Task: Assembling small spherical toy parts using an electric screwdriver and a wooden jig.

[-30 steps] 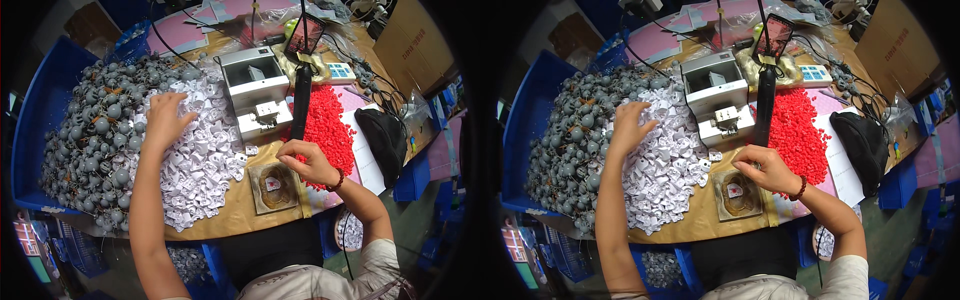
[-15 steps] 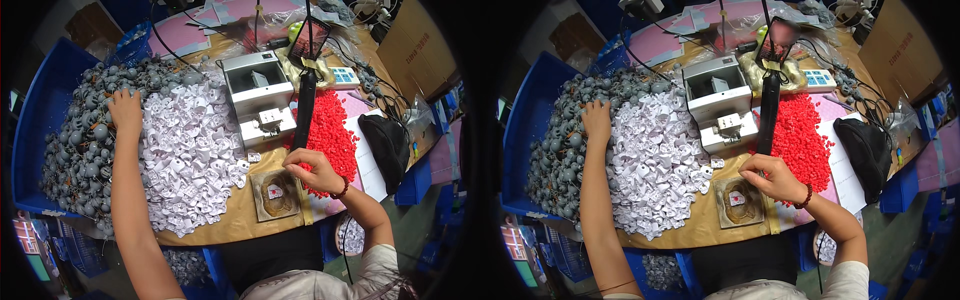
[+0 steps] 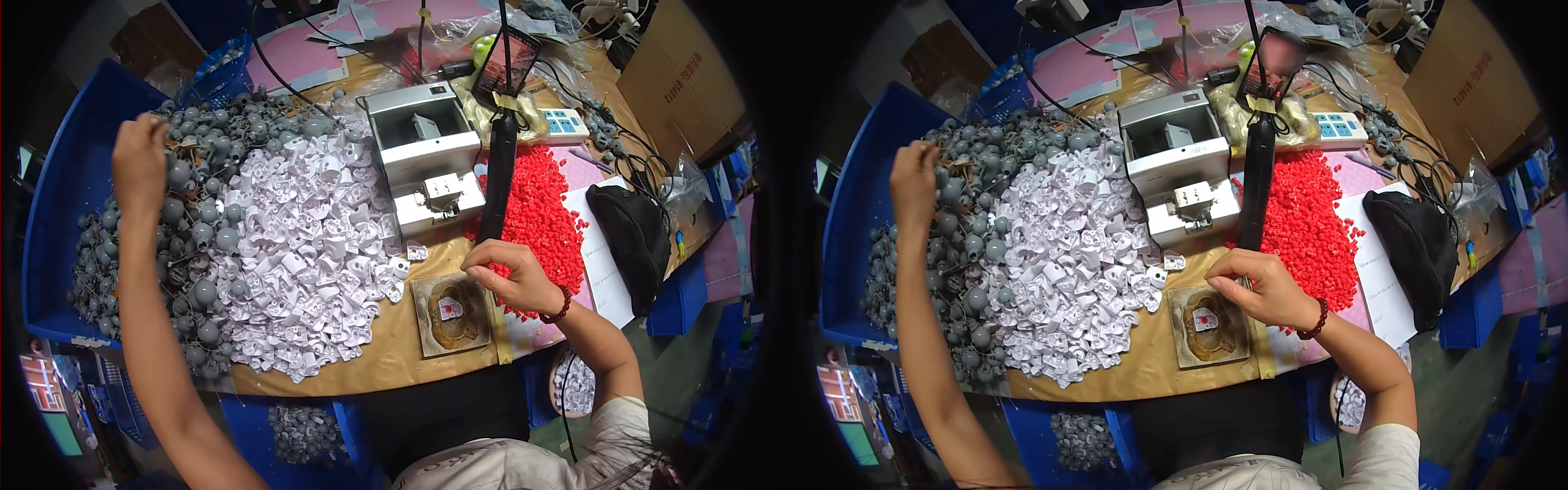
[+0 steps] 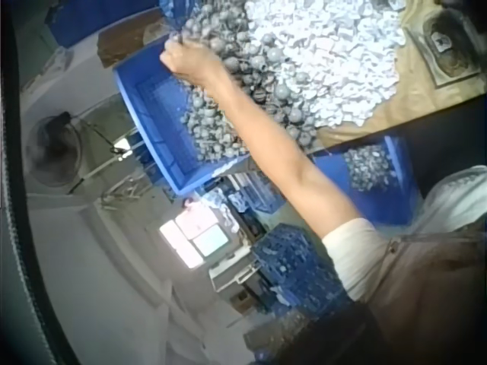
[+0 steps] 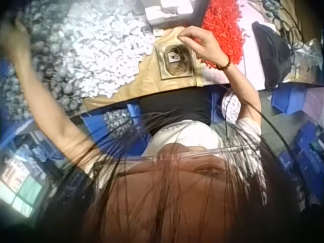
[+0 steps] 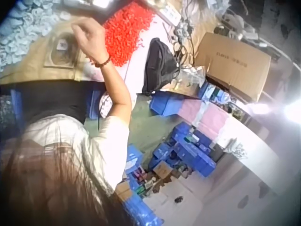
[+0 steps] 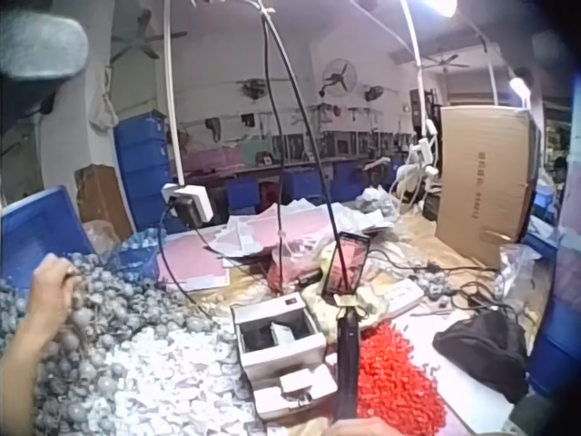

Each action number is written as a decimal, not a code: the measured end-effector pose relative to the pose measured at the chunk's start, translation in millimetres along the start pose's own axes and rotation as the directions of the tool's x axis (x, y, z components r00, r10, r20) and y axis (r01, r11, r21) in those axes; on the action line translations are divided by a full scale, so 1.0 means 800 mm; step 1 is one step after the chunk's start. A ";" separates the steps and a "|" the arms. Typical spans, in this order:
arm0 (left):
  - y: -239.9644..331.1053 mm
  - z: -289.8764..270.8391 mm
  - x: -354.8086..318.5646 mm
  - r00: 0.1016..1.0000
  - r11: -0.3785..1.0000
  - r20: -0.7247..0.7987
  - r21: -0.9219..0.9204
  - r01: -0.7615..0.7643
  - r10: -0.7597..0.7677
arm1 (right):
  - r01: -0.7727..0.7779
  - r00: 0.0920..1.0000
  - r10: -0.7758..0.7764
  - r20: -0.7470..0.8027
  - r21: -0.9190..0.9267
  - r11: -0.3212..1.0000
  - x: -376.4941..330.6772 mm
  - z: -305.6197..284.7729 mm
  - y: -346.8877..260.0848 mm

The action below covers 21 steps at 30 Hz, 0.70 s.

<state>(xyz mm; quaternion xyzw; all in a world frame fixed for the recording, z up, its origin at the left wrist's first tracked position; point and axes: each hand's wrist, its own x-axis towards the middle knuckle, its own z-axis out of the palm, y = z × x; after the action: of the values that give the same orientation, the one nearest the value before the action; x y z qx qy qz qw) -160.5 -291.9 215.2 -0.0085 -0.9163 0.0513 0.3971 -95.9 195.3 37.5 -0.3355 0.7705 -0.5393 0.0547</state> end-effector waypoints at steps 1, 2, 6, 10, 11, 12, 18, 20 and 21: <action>0.007 -0.007 0.007 0.997 1.000 -0.072 -0.019 -0.013 0.012 | -0.016 1.000 0.016 0.000 -0.006 1.000 -0.002 0.000 0.000; 0.011 -0.021 0.016 0.989 0.999 -0.147 -0.026 -0.026 0.022 | -0.024 1.000 0.024 -0.009 -0.006 1.000 -0.004 -0.001 0.000; 0.013 -0.073 0.066 0.895 0.986 -0.443 -0.117 -0.116 0.052 | -0.049 0.999 0.049 0.000 0.002 0.999 -0.002 0.003 -0.001; 0.057 -0.086 0.079 0.923 0.910 -0.385 -0.384 -0.158 -0.002 | 0.005 1.000 -0.005 0.028 0.016 1.000 0.002 0.017 -0.005; 0.081 -0.083 0.067 0.945 0.873 -0.326 -0.461 -0.160 0.001 | 0.032 0.999 -0.033 0.022 0.025 0.999 0.006 0.016 -0.011; 0.105 -0.077 0.052 0.965 0.832 -0.261 -0.536 -0.147 0.002 | 0.054 0.998 -0.055 0.017 0.035 0.998 0.008 0.016 -0.016; 0.225 -0.091 -0.062 0.957 0.562 -0.145 -0.783 -0.267 0.252 | 0.325 0.923 -0.349 -0.163 -0.157 0.933 0.047 0.009 -0.070; 0.255 -0.097 -0.099 0.966 0.487 -0.075 -0.853 -0.190 0.247 | 0.361 0.917 -0.369 -0.149 -0.081 0.929 0.057 0.008 -0.087; 0.266 -0.100 -0.118 0.971 0.465 -0.039 -0.873 -0.148 0.235 | 0.304 0.950 -0.303 -0.074 -0.002 0.953 0.054 0.009 -0.088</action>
<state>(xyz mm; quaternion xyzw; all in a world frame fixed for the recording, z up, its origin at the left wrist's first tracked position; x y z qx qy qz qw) -43.3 -78.7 179.4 -0.3082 -0.8254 -0.3738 0.2898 -93.7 151.3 107.9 -0.4296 0.7086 -0.5570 -0.0555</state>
